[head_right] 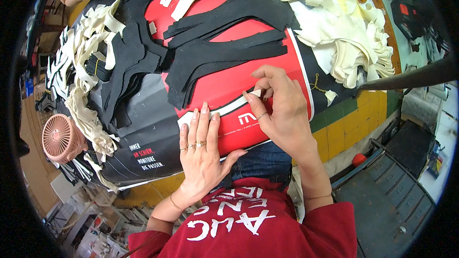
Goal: The person sorts black and white fabric pieces on a table, separating them into piles. They use scissors to cut a bundle of white fabric strips and then place individual white strips onto black fabric pieces. The person continues to handle and arrange the fabric pieces throughout the clip.
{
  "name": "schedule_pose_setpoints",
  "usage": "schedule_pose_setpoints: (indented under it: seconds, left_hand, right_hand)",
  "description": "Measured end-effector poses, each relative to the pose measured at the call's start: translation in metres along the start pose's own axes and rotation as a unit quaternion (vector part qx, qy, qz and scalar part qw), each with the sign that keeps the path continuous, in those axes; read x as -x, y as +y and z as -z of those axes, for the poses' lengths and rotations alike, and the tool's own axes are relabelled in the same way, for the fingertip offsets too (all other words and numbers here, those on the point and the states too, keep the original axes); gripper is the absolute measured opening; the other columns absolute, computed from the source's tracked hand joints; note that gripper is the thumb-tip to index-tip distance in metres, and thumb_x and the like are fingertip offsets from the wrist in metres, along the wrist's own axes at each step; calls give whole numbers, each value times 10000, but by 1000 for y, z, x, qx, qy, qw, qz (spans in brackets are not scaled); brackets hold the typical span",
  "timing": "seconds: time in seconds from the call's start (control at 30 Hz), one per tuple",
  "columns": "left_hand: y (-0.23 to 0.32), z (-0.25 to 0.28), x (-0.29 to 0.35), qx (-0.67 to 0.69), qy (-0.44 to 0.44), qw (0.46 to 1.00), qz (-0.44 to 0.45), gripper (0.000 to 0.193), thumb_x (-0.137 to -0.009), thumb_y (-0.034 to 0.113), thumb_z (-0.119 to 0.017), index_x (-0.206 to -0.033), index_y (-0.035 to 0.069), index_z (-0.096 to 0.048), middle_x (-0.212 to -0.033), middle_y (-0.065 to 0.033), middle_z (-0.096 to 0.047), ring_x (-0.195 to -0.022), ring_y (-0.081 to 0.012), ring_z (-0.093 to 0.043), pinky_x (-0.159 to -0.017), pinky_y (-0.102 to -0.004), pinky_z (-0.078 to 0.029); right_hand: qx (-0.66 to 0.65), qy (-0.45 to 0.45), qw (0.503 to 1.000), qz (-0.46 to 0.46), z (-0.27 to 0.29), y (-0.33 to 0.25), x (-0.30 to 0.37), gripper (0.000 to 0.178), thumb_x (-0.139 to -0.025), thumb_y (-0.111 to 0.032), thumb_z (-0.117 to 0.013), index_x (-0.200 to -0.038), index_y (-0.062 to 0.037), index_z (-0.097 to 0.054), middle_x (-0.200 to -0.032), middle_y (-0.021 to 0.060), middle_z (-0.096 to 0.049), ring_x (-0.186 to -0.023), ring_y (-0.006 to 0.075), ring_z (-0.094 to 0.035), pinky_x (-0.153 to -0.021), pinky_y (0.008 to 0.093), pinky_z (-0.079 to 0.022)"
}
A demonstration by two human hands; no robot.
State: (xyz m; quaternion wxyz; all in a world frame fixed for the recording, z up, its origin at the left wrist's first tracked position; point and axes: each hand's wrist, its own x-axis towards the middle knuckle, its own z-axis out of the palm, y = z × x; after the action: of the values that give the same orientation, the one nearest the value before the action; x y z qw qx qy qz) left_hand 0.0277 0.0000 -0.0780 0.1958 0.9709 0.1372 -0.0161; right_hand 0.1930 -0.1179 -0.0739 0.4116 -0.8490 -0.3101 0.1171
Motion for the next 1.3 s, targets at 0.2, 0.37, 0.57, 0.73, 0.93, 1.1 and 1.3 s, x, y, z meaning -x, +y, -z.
schedule_pose_setpoints:
  seconds: [0.2, 0.37, 0.57, 0.73, 0.93, 1.1, 1.3]
  left_hand:
    - [19, -3, -5, -8, 48, 999, 22, 869, -820, 564, -676, -1452, 20, -430, -1544, -200, -362, -1459, -337, -295, -1198, -479, -113]
    - [32, -21, -20, 9, 0, 999, -32, 911, -815, 570, -666, -1482, 18, -384, -1585, -168, -300, -1488, -297, -241, -1208, -469, -92]
    - [30, -28, -21, -40, 0, 998, -41, 935, -804, 610, -643, -1486, 25, -384, -1594, -145, -292, -1496, -271, -229, -1215, -464, -79]
    - [32, -28, -21, -50, -4, 998, -33, 923, -800, 610, -647, -1481, 38, -402, -1594, -132, -299, -1494, -267, -238, -1214, -456, -92]
    - [33, -27, -21, -54, -1, 998, -32, 923, -799, 609, -649, -1480, 36, -403, -1589, -133, -311, -1490, -270, -248, -1214, -454, -95]
    - [33, -27, -22, -24, 2, 999, -39, 915, -828, 562, -655, -1487, -3, -366, -1574, -181, -314, -1475, -319, -269, -1197, -470, -142]
    - [33, -26, -22, -16, 5, 999, -45, 914, -826, 547, -659, -1488, -8, -360, -1581, -183, -299, -1480, -324, -256, -1199, -471, -145]
  right_hand:
    - [32, 10, 999, 20, 0, -2, 2, 440, -816, 3, -747, -1185, -20, -508, -815, 51, -595, -711, 133, -531, -668, 272, -458]
    - [4, 65, 998, -14, 0, -3, 3, 515, -809, -32, -772, -1245, -25, -497, -817, 48, -617, -709, 128, -554, -680, 255, -469]
    - [-32, 94, 993, -68, 6, -2, 2, 503, -846, -21, -734, -1287, -17, -491, -780, 53, -627, -680, 128, -557, -660, 264, -482]
    - [-28, 99, 992, -70, 4, 1, 3, 493, -853, -22, -727, -1285, -10, -488, -779, 52, -622, -679, 127, -553, -658, 267, -478]
    - [-9, 113, 992, -63, 2, 2, 3, 470, -848, -40, -740, -1255, -17, -505, -851, 50, -637, -710, 106, -558, -672, 247, -444]
    - [58, 126, 990, -38, 4, 5, 5, 245, -855, -25, -717, -1088, -35, -641, -968, 90, -619, -774, 149, -584, -692, 283, -463]
    - [146, 112, 982, 50, 3, 9, 25, 304, -838, 4, -639, -1115, -93, -717, -1180, 126, -590, -1029, 306, -576, -851, 400, -487]
